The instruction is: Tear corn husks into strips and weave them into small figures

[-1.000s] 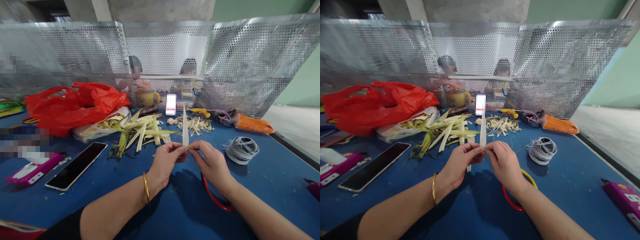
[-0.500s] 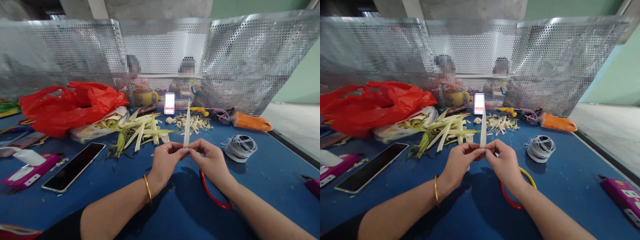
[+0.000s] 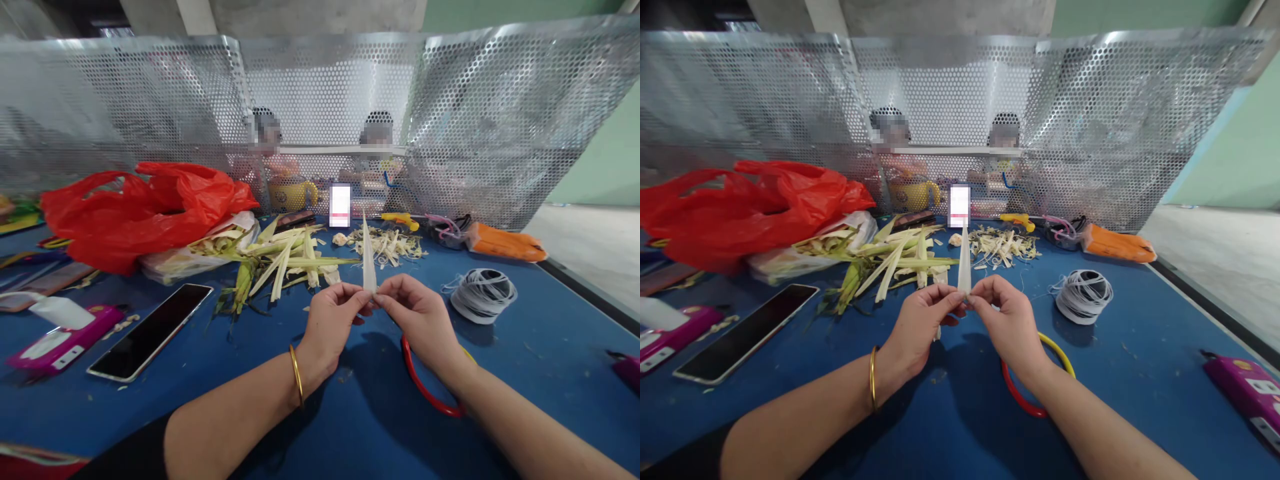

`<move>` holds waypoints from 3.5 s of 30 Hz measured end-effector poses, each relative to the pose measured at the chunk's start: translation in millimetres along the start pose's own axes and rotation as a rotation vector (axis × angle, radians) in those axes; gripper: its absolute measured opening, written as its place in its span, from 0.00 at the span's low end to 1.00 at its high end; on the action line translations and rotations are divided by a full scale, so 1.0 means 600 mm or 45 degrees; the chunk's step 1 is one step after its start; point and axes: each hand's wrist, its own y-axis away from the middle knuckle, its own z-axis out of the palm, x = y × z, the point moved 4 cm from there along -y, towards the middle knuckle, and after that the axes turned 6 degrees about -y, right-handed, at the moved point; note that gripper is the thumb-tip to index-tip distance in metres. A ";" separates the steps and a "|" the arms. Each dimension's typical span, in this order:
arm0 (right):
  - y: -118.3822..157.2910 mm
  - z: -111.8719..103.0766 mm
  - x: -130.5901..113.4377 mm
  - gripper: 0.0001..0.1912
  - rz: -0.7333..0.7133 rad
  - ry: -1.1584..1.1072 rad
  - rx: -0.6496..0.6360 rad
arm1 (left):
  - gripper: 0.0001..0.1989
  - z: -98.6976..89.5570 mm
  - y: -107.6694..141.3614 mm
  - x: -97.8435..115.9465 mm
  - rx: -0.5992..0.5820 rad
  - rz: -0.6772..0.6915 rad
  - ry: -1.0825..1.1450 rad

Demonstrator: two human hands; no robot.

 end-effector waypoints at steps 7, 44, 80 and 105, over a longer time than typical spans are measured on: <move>0.004 0.001 -0.018 0.03 -0.226 0.173 -0.016 | 0.10 0.000 -0.002 0.001 -0.006 0.008 -0.068; -0.001 -0.005 -0.020 0.05 -0.180 0.121 -0.009 | 0.08 0.003 -0.003 0.001 -0.086 0.000 0.075; -0.004 -0.004 -0.015 0.06 -0.153 -0.023 -0.048 | 0.09 0.005 -0.005 0.006 -0.118 0.032 0.094; -0.001 -0.006 -0.022 0.05 -0.174 0.148 0.042 | 0.07 0.004 0.001 0.012 -0.083 0.131 0.041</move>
